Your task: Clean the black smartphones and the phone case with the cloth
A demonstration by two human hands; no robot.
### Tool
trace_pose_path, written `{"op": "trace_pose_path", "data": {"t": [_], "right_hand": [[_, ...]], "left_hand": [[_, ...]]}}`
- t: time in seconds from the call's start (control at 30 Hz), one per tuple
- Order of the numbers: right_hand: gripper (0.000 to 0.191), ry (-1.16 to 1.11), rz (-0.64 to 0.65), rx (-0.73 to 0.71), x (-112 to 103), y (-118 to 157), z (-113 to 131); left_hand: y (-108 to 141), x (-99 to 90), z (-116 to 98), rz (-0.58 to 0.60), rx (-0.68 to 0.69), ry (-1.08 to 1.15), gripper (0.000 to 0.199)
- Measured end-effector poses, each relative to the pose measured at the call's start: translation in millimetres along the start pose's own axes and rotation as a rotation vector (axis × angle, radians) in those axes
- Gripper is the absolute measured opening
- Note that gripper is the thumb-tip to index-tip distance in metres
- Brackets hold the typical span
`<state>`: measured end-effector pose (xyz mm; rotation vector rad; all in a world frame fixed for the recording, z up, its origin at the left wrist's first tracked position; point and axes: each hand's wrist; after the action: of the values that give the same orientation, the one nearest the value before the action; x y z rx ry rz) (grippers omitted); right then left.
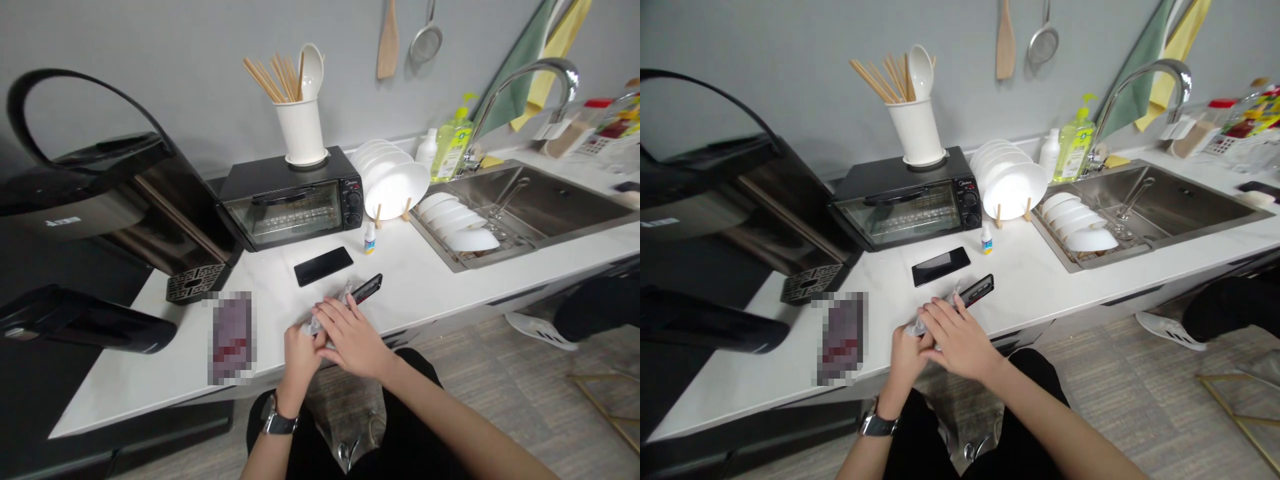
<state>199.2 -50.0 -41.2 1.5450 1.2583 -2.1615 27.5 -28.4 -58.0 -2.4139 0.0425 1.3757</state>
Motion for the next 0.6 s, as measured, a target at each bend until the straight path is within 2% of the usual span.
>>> {"op": "trace_pose_path", "data": {"t": [0.07,0.17,0.23,0.3,0.37,0.43,0.47,0.53,0.6], "right_hand": [[0.063,0.025,0.013,-0.052,-14,12,-29],[0.054,0.073,-0.022,0.112,-31,15,-67],[0.050,0.088,-0.092,0.263,-28,5,-62],[0.057,0.066,-0.163,0.328,-15,-6,-33],[0.070,0.005,-0.162,0.251,1,-12,-1],[0.075,-0.045,-0.090,0.088,7,-9,13],[0.074,-0.048,-0.054,0.024,6,-4,9],[0.070,-0.006,-0.008,-0.028,-5,7,-16],[0.065,0.059,-0.034,0.092,-17,16,-46]], "left_hand": [[0,-1.3,-2,-0.012,-0.021,0.035,0.024],[-1,-4.4,-11,-0.027,-0.070,0.129,0.026],[-2,-5.3,-14,-0.026,-0.090,0.153,0.026],[-2,-4.2,-13,-0.018,-0.084,0.117,0.025],[-2,-1.6,-8,-0.003,-0.070,0.058,0.023],[-1,0.7,-2,0.015,-0.066,0.013,0.023],[0,1.3,0,0.024,-0.067,0.002,0.023],[1,1.0,-1,0.030,-0.070,0.023,0.022],[1,-1.0,-5,0.013,-0.079,0.084,0.023]]}}
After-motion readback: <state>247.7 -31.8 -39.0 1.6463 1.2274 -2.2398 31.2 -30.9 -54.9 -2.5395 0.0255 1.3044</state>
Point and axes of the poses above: each hand's wrist, its own y-axis away from the middle knuckle, its own x-axis out of the palm, z = x × y, and after that the axes turned 6 degrees about -x, right-handed
